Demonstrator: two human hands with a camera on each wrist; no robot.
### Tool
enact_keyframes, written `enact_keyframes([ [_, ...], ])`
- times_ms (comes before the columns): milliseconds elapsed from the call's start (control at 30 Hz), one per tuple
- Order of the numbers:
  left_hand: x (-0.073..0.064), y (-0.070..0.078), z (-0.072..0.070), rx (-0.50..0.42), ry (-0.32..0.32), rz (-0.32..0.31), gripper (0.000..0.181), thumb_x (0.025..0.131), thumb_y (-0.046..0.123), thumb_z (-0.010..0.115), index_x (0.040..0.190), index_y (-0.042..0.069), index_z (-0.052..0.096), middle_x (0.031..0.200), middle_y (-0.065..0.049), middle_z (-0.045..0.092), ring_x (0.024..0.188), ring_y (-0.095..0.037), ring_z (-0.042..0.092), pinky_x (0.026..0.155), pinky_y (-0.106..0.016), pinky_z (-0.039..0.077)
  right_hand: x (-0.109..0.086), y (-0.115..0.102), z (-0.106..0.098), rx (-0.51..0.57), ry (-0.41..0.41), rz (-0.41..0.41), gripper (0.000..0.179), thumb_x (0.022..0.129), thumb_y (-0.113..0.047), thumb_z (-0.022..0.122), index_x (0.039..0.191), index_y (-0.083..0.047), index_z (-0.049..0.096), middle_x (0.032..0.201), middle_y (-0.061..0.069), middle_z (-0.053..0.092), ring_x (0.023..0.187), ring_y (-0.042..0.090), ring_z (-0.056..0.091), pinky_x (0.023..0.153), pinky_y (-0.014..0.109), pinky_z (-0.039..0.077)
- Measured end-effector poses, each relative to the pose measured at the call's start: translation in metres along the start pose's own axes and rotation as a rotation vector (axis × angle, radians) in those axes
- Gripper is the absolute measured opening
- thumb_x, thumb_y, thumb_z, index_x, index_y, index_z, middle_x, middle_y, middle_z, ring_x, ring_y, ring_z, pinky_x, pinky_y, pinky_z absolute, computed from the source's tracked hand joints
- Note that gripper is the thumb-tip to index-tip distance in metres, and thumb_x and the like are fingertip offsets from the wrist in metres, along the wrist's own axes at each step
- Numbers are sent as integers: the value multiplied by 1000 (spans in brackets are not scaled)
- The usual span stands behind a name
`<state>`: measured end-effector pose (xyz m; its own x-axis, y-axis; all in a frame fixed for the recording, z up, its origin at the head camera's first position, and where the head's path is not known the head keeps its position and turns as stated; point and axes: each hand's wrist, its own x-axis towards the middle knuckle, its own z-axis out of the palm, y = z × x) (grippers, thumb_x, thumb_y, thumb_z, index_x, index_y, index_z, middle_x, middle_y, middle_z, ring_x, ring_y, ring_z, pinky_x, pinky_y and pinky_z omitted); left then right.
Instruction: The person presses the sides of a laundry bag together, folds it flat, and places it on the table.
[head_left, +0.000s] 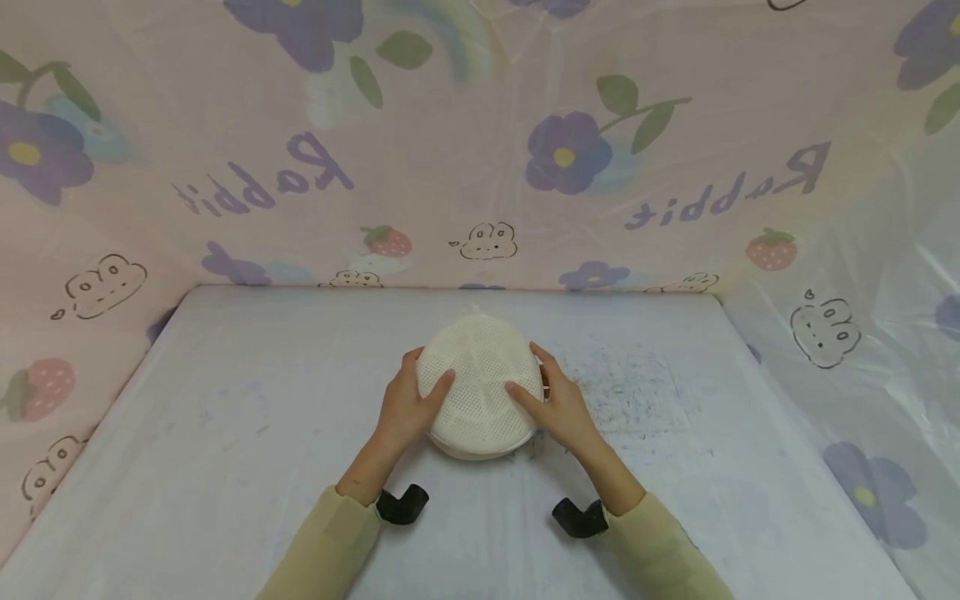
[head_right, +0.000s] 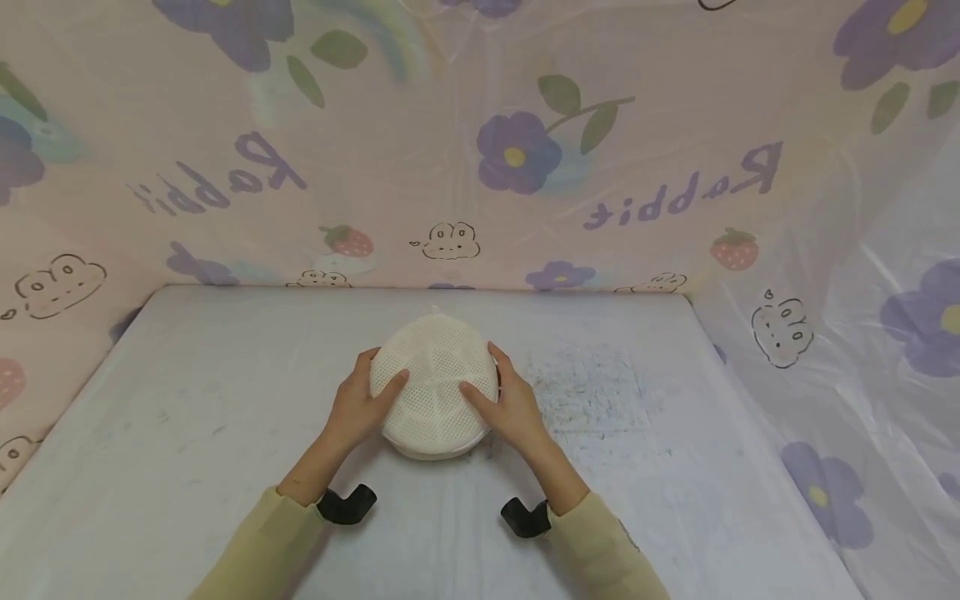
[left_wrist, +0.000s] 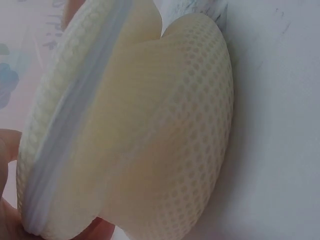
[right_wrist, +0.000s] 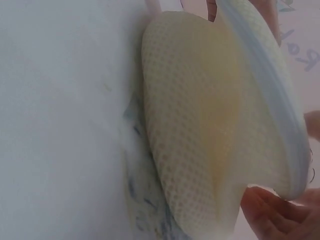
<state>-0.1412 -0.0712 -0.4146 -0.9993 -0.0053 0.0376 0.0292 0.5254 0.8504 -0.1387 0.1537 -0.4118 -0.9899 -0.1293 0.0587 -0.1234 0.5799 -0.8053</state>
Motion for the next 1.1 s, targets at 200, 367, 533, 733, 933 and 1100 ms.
enact_keyframes([
  [200, -3, -1, -1, 29, 26, 50, 70, 93, 35, 59, 145, -3, 30, 142, -26, 43, 129, -40, 46, 106, -53, 37, -1, -5, 1, -44, 24, -54, 87, 85, -38, 71, 152, -6, 24, 139, 21, 47, 112, 35, 58, 87, 47, 52],
  [367, -8, 0, -2, 146, 75, 161, 72, 93, 36, 59, 146, -3, 29, 143, -26, 40, 132, -41, 41, 107, -55, 35, -1, -6, 4, -124, 77, -179, 82, 87, -36, 69, 149, -2, 28, 149, 24, 34, 132, 41, 41, 103, 58, 38],
  [533, -11, 2, 0, 306, 115, 331, 71, 93, 36, 59, 146, -2, 32, 150, -24, 32, 135, -42, 36, 107, -57, 33, -1, -3, 9, -255, 120, -301, 75, 88, -35, 68, 149, -6, 33, 153, 23, 29, 139, 42, 31, 107, 61, 31],
  [733, -11, 0, 3, 419, 86, 417, 70, 95, 40, 56, 147, -1, 33, 155, -24, 24, 142, -41, 24, 112, -57, 25, 0, 0, 14, -351, 138, -444, 72, 89, -32, 66, 149, -7, 34, 153, 24, 27, 142, 43, 24, 107, 64, 28],
  [933, -13, -1, 4, 561, 27, 482, 69, 97, 45, 48, 151, 8, 29, 159, -15, 18, 147, -33, 16, 116, -53, 17, -1, 0, 17, -435, 72, -487, 71, 91, -42, 60, 150, -14, 32, 158, 17, 20, 146, 39, 15, 113, 60, 18],
  [1100, -15, -3, 4, 620, -38, 512, 64, 100, 45, 40, 154, 19, 20, 162, -6, 9, 150, -26, 4, 119, -49, 6, 0, 1, 17, -490, 25, -496, 70, 94, -52, 52, 152, -20, 29, 161, 10, 14, 149, 29, 5, 118, 53, 10],
])
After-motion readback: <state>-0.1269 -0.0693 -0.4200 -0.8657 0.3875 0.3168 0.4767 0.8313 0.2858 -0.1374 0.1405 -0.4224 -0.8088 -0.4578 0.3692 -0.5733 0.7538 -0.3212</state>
